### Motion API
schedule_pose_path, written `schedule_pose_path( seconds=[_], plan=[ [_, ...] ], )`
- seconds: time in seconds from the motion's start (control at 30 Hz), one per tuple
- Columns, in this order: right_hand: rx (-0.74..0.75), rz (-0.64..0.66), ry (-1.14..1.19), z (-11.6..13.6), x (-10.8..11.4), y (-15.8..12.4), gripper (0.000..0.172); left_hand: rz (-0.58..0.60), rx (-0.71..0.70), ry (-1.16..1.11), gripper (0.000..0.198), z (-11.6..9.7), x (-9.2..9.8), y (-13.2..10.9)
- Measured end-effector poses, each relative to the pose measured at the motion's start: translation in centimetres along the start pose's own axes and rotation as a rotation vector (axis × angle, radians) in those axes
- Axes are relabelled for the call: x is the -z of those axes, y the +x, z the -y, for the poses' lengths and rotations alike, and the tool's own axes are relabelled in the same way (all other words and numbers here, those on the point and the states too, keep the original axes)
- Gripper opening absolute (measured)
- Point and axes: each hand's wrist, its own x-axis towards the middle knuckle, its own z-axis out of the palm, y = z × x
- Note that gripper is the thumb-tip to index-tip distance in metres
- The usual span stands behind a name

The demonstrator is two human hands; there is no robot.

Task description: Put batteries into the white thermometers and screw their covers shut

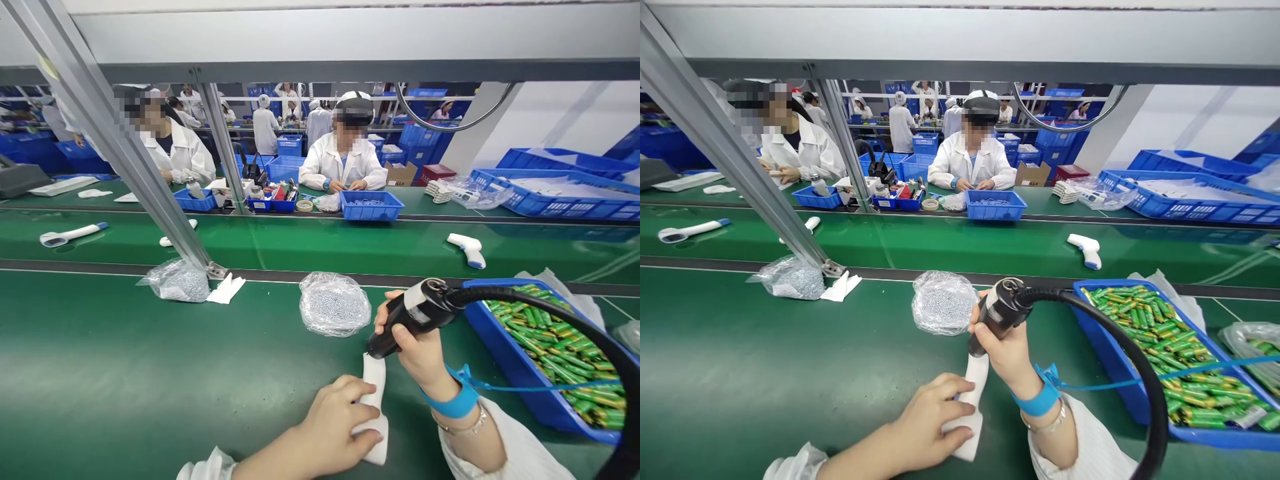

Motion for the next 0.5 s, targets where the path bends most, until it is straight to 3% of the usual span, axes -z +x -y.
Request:
schedule_pose_path(
  seconds=[0.5],
  plan=[
    [-0.080, 0.120, -0.112, -0.31, -0.42, 0.80, 0.024, 0.123, 0.054, 0.133, 0.022, -0.78, 0.55, 0.12]
  ],
)
